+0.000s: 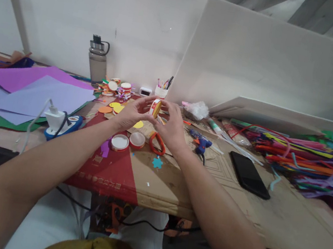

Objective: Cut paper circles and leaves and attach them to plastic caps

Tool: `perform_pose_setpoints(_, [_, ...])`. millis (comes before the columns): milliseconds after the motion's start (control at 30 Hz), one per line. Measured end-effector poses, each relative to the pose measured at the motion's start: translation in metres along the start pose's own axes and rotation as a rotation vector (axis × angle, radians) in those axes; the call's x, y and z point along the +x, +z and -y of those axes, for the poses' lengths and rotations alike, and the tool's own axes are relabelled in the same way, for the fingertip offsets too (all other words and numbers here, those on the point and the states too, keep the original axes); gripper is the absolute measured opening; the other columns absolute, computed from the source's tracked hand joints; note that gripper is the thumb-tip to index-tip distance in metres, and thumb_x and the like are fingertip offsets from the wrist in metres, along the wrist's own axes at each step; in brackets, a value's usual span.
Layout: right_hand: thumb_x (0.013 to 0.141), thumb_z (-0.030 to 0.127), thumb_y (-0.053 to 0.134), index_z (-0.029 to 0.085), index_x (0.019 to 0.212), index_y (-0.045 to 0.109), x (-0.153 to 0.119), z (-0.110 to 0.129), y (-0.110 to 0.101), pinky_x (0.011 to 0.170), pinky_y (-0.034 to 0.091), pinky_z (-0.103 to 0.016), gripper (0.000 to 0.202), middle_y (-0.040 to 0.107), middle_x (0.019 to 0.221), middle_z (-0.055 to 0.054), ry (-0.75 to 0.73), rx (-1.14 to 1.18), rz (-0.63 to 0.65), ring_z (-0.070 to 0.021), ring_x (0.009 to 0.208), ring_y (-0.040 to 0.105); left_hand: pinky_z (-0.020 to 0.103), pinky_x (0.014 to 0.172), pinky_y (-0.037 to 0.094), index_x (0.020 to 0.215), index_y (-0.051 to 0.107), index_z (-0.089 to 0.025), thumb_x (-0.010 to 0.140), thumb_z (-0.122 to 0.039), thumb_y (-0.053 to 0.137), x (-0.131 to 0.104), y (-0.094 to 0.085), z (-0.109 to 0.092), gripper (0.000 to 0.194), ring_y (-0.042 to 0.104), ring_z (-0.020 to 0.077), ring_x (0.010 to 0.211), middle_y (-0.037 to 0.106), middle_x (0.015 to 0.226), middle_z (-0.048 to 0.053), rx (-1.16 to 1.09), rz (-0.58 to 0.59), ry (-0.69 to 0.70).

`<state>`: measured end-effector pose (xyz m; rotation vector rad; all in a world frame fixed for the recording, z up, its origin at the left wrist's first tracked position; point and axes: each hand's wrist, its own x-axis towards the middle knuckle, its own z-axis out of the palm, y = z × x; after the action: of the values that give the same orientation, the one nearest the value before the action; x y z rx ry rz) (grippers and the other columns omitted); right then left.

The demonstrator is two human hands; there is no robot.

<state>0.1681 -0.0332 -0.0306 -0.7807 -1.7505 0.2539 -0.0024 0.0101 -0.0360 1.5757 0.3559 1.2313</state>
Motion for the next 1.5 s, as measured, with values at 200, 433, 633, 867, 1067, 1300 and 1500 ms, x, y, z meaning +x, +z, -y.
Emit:
perform_pose_setpoints(200, [0.086,0.047,0.070,0.029,0.126,0.055,0.000,0.001,-0.001,0.090,0.061,-0.046,0.046,0.053,0.129,-0.011,-0.013,-0.033,0.000,-0.0246,0.112,0.061,0.044,0.104,0.050,0.131,0.063,-0.030,0.065,-0.023,0.087,0.000,0.002,0.001,0.071,0.057,0.0302,0.129,0.060,0.142,0.009,-0.004,-0.016,0.005])
perform_pose_setpoints(433, [0.086,0.047,0.069,0.028,0.123,0.053,0.001,0.004,-0.001,0.089,0.061,-0.044,0.044,0.053,0.126,-0.011,-0.016,-0.046,0.008,-0.0231,0.109,0.061,0.043,0.102,0.051,0.133,0.062,-0.029,0.064,-0.027,0.088,0.000,0.001,0.001,0.073,0.058,0.0304,0.128,0.060,0.140,0.010,0.007,-0.009,-0.001])
perform_pose_setpoints(633, [0.081,0.040,0.075,0.026,0.117,0.050,0.002,0.000,-0.005,0.090,0.059,-0.044,0.046,0.052,0.123,-0.010,-0.048,-0.064,0.036,-0.0246,0.113,0.057,0.043,0.100,0.051,0.133,0.062,-0.028,0.064,-0.028,0.088,-0.002,0.001,0.002,0.074,0.057,0.0313,0.127,0.062,0.137,0.011,0.010,-0.015,-0.028])
perform_pose_setpoints(867, [0.076,0.029,0.076,0.026,0.116,0.045,0.001,-0.002,-0.007,0.092,0.056,-0.047,0.051,0.048,0.122,-0.010,-0.017,-0.098,0.051,-0.0270,0.118,0.053,0.041,0.099,0.052,0.133,0.062,-0.026,0.065,-0.027,0.087,-0.002,0.000,0.003,0.073,0.059,0.0305,0.125,0.060,0.139,0.012,0.003,0.006,-0.064])
perform_pose_setpoints(1067, [0.074,0.027,0.077,0.028,0.116,0.043,0.002,-0.006,-0.005,0.093,0.057,-0.046,0.054,0.048,0.123,-0.008,-0.067,-0.073,0.032,-0.0257,0.118,0.053,0.038,0.093,0.054,0.131,0.063,-0.027,0.063,-0.025,0.088,-0.001,-0.003,0.000,0.073,0.062,0.0288,0.119,0.061,0.139,0.012,-0.030,-0.005,-0.074])
perform_pose_setpoints(1300, [0.077,0.018,0.072,0.028,0.119,0.045,0.002,-0.003,-0.005,0.101,0.053,-0.054,0.051,0.049,0.128,-0.010,-0.114,-0.156,0.068,-0.0286,0.124,0.050,0.043,0.097,0.053,0.131,0.063,-0.026,0.060,-0.032,0.090,-0.001,0.001,-0.004,0.077,0.061,0.0311,0.122,0.062,0.138,0.013,0.002,0.003,-0.094])
perform_pose_setpoints(1500, [0.078,0.011,0.069,0.030,0.125,0.045,0.001,0.003,-0.007,0.109,0.045,-0.060,0.057,0.047,0.134,-0.011,-0.123,-0.201,0.110,-0.0313,0.133,0.044,0.039,0.094,0.053,0.130,0.064,-0.025,0.061,-0.033,0.090,-0.001,0.001,-0.005,0.074,0.061,0.0299,0.121,0.063,0.136,0.014,0.004,0.025,-0.093])
